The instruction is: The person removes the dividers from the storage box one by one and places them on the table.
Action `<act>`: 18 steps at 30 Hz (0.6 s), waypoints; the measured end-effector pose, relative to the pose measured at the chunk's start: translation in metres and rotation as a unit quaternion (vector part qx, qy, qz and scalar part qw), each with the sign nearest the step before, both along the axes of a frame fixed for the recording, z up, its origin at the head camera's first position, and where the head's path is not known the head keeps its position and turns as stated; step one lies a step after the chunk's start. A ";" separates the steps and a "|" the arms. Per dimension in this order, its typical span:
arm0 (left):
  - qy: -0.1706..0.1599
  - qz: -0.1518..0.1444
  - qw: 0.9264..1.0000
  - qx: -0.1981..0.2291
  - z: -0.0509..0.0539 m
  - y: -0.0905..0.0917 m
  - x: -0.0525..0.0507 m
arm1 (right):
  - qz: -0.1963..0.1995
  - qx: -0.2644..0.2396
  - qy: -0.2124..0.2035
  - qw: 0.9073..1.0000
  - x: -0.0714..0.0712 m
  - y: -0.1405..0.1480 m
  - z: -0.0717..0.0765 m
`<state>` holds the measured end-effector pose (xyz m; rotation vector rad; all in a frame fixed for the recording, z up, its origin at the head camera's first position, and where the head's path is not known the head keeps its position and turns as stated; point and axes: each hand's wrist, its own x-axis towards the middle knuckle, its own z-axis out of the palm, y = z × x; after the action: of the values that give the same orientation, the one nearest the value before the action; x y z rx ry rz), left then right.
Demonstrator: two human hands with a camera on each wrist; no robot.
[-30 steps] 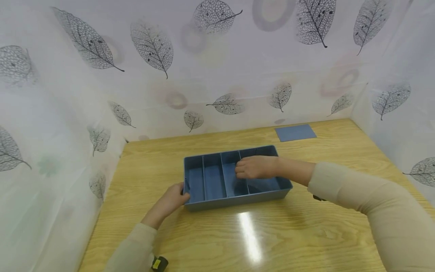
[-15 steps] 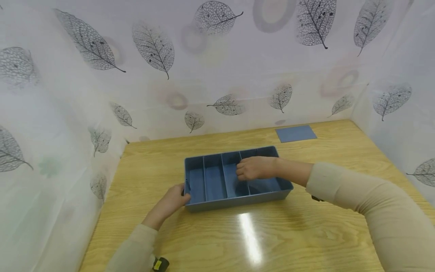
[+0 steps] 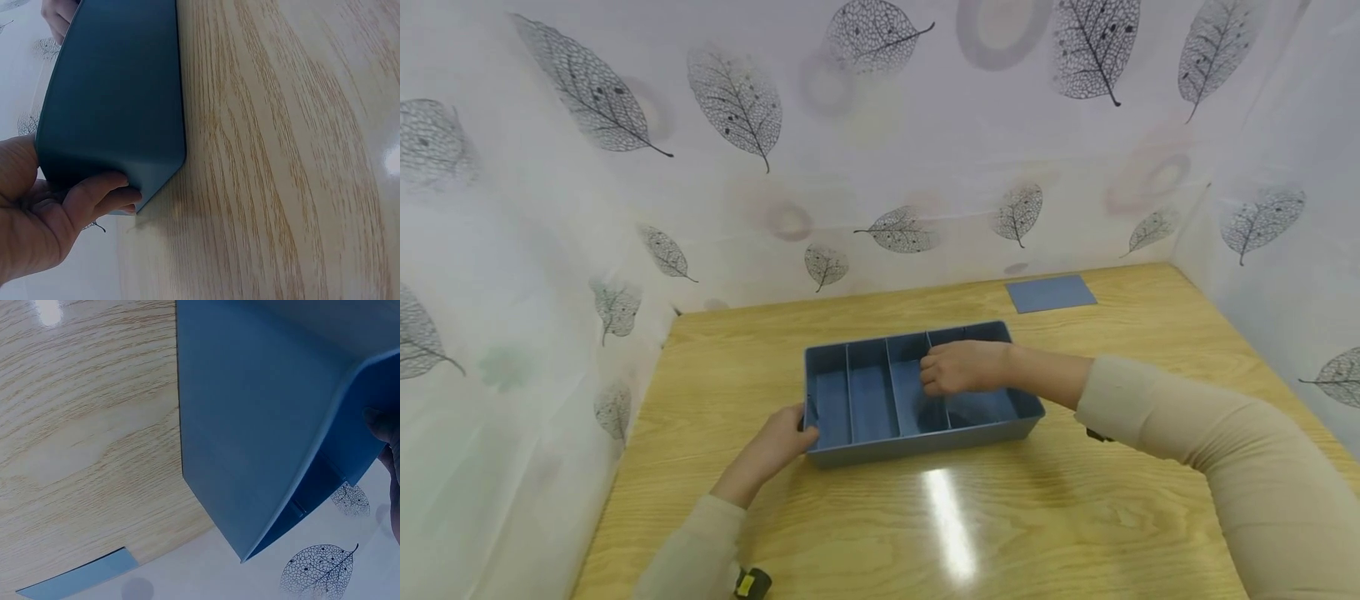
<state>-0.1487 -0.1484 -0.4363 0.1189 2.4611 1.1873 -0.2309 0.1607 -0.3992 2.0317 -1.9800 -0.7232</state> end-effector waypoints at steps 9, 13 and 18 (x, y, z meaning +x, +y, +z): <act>0.004 0.005 1.000 -0.008 -0.002 0.001 0.000 | -0.008 0.000 -0.007 1.000 0.001 0.000 0.007; 0.002 0.010 1.000 -0.009 -0.003 0.001 0.000 | -0.008 0.002 -0.004 1.000 0.002 -0.001 0.012; 0.000 0.013 1.000 -0.007 -0.003 0.001 -0.001 | -0.009 -0.001 -0.009 1.000 0.003 0.000 0.019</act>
<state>-0.1500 -0.1470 -0.4389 0.0840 2.4782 1.1793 -0.2275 0.1603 -0.3800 2.0282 -2.0115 -0.7078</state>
